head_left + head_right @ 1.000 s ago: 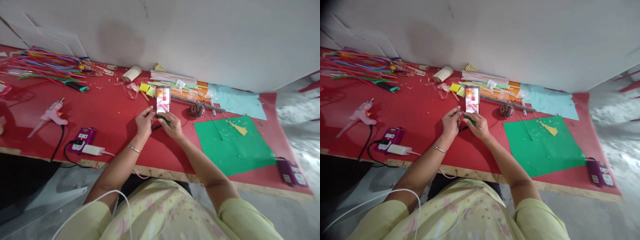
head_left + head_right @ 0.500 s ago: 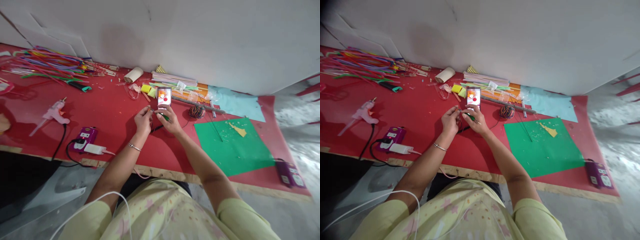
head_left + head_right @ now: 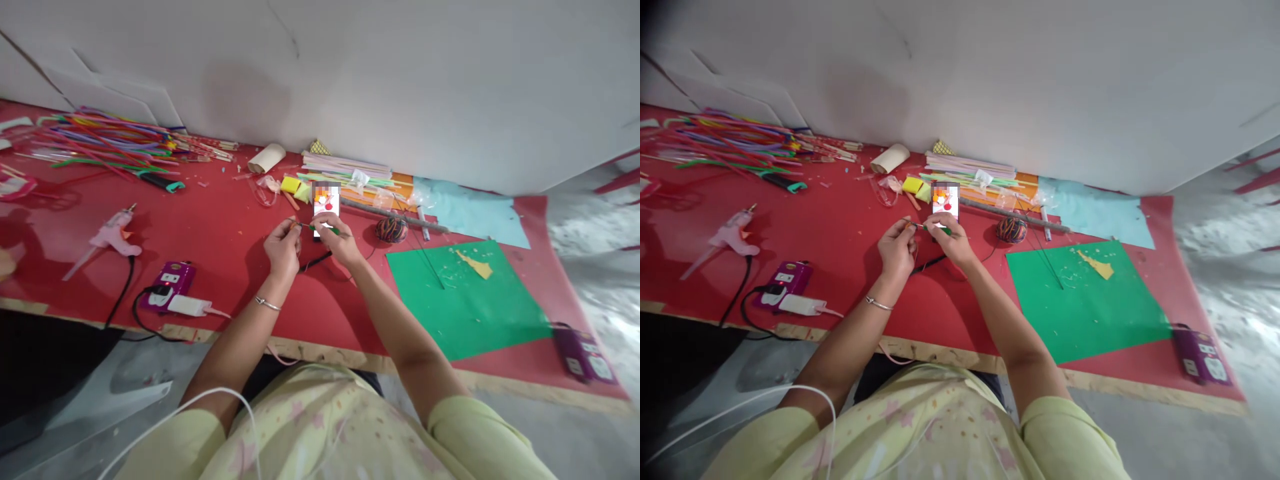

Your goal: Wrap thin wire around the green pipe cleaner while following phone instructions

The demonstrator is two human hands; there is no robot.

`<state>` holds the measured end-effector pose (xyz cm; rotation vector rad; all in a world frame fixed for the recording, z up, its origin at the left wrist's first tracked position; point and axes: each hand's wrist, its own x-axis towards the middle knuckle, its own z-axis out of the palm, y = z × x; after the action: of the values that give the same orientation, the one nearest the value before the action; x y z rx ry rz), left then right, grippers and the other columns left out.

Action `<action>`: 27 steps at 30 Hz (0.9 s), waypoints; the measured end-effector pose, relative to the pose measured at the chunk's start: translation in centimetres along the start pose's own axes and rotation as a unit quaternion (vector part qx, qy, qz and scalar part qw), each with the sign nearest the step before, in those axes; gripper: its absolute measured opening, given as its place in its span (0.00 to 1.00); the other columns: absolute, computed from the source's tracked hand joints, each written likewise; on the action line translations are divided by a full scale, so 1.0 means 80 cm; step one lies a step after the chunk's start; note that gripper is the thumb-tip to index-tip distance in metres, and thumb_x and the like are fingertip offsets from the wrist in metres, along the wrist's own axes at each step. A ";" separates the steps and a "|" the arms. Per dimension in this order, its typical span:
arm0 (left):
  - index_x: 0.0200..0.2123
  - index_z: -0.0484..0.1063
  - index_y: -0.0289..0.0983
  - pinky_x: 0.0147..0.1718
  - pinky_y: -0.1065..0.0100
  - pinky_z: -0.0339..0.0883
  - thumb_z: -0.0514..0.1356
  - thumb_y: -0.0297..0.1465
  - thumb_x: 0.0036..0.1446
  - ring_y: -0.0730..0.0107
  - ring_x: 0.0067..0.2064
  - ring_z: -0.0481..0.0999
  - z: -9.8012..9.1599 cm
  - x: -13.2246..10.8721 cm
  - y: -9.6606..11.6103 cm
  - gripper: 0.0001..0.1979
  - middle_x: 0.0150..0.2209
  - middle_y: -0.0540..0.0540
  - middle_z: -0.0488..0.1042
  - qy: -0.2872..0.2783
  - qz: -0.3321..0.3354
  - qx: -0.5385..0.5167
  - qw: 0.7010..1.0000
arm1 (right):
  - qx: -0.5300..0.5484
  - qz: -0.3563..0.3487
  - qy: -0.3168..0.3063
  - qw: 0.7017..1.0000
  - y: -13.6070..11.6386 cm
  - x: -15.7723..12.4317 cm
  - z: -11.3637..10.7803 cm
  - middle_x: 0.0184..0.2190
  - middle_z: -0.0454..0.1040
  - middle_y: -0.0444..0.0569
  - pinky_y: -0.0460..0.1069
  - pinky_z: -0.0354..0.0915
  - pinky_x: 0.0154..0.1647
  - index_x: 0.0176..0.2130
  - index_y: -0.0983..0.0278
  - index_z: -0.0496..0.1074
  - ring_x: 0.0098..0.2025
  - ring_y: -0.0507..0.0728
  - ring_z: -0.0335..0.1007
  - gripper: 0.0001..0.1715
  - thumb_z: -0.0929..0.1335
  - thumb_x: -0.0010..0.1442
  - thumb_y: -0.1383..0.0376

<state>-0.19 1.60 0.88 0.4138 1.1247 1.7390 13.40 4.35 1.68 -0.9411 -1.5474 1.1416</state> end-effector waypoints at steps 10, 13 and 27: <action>0.42 0.80 0.34 0.17 0.74 0.49 0.71 0.30 0.44 0.83 0.18 0.58 0.004 -0.028 -0.002 0.19 0.22 0.58 0.68 -0.045 -0.007 0.030 0.999 | 0.039 0.069 0.056 0.995 -0.028 -0.051 -0.005 0.25 0.66 0.40 0.46 0.58 0.28 0.40 0.62 0.76 0.27 0.49 0.59 0.21 0.73 0.60 0.47; 0.42 0.80 0.34 0.17 0.74 0.48 0.71 0.30 0.44 0.83 0.18 0.58 0.009 -0.015 -0.003 0.18 0.21 0.58 0.67 -0.038 0.005 0.018 0.999 | 0.104 0.125 0.041 0.986 -0.023 -0.027 -0.006 0.21 0.59 0.36 0.44 0.49 0.23 0.40 0.61 0.75 0.22 0.47 0.50 0.19 0.74 0.57 0.50; 0.40 0.79 0.34 0.18 0.74 0.49 0.70 0.31 0.43 0.83 0.19 0.58 0.029 0.003 0.007 0.17 0.23 0.57 0.68 -0.007 0.029 0.011 1.000 | 0.212 0.173 0.004 0.962 -0.034 0.014 -0.006 0.19 0.54 0.33 0.43 0.38 0.19 0.38 0.60 0.72 0.19 0.46 0.46 0.16 0.74 0.53 0.54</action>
<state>1.00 2.94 2.48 0.4747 1.1335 1.7728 13.49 4.76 4.64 -0.9345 -1.0868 1.6358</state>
